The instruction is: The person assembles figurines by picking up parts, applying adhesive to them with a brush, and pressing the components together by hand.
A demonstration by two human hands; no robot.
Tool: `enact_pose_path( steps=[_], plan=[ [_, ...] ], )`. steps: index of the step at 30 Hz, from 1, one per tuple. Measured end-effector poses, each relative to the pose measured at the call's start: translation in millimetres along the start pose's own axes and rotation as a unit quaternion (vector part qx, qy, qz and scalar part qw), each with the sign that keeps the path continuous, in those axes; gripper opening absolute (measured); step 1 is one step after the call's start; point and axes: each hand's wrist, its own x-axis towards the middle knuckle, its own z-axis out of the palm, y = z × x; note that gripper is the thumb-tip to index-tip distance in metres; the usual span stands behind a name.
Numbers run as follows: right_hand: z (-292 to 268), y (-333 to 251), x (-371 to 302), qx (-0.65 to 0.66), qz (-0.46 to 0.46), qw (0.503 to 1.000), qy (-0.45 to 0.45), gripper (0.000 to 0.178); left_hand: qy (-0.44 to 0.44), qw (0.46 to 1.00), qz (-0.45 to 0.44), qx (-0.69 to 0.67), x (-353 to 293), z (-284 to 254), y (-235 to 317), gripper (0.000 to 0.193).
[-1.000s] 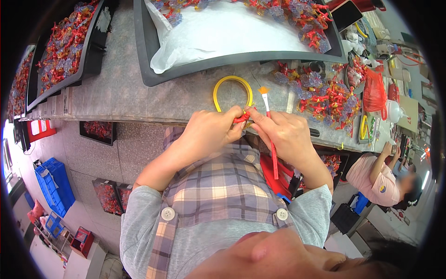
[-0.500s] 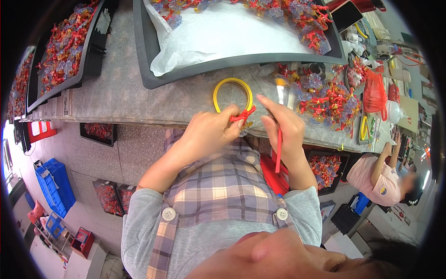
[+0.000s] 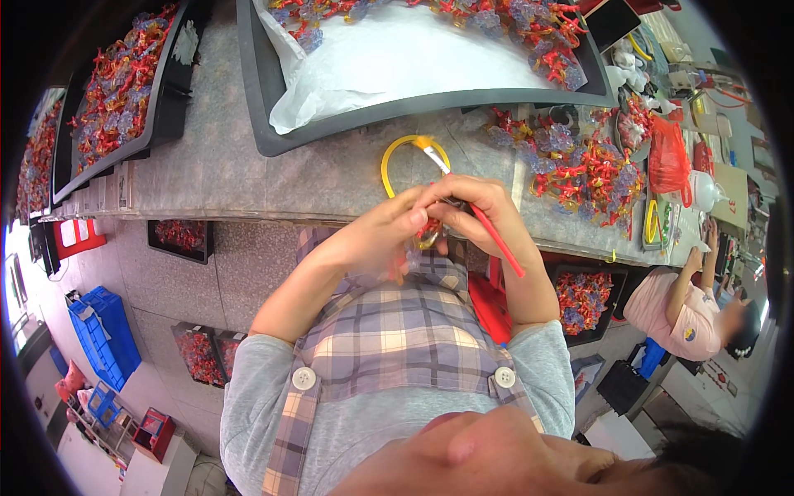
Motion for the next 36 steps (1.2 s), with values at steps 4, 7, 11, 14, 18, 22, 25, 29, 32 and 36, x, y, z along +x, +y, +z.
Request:
enact_pose_path(
  steps=[4,7,11,14,18,22,25,29,32,36],
  plan=[
    [6,3,1,0.005,-0.05,0.997,0.064,0.016,0.019,0.996,0.053,-0.07,-2,4,12,0.048],
    [1,8,-10,-0.066,-0.135,0.974,0.168,0.02,0.031,0.988,0.133,-0.067,-2,3,9,0.053],
    [12,9,-20,-0.241,-0.129,0.947,0.167,0.012,0.052,0.977,0.191,-0.08,1,-2,5,0.056],
    [17,11,-18,-0.308,-0.173,0.919,0.173,0.013,0.072,0.971,0.221,-0.054,4,-7,-2,0.058],
    [22,12,-17,-0.378,-0.208,0.882,0.188,0.016,0.082,0.967,0.239,-0.04,4,-4,1,0.058],
    [22,12,-16,-0.405,-0.204,0.874,0.175,0.019,0.096,0.97,0.221,-0.035,4,-5,0,0.064],
    [23,12,-17,-0.402,-0.214,0.872,0.178,0.021,0.089,0.963,0.252,-0.02,5,-5,-2,0.056],
    [24,12,-18,-0.407,-0.206,0.873,0.175,0.022,0.103,0.961,0.256,0.03,5,-5,-1,0.056],
    [25,12,-17,-0.407,-0.205,0.874,0.172,0.022,0.113,0.96,0.256,0.034,3,-3,0,0.055],
    [25,13,-17,-0.401,-0.2,0.877,0.174,0.021,0.118,0.959,0.255,0.023,3,-2,2,0.054]
  ],
)
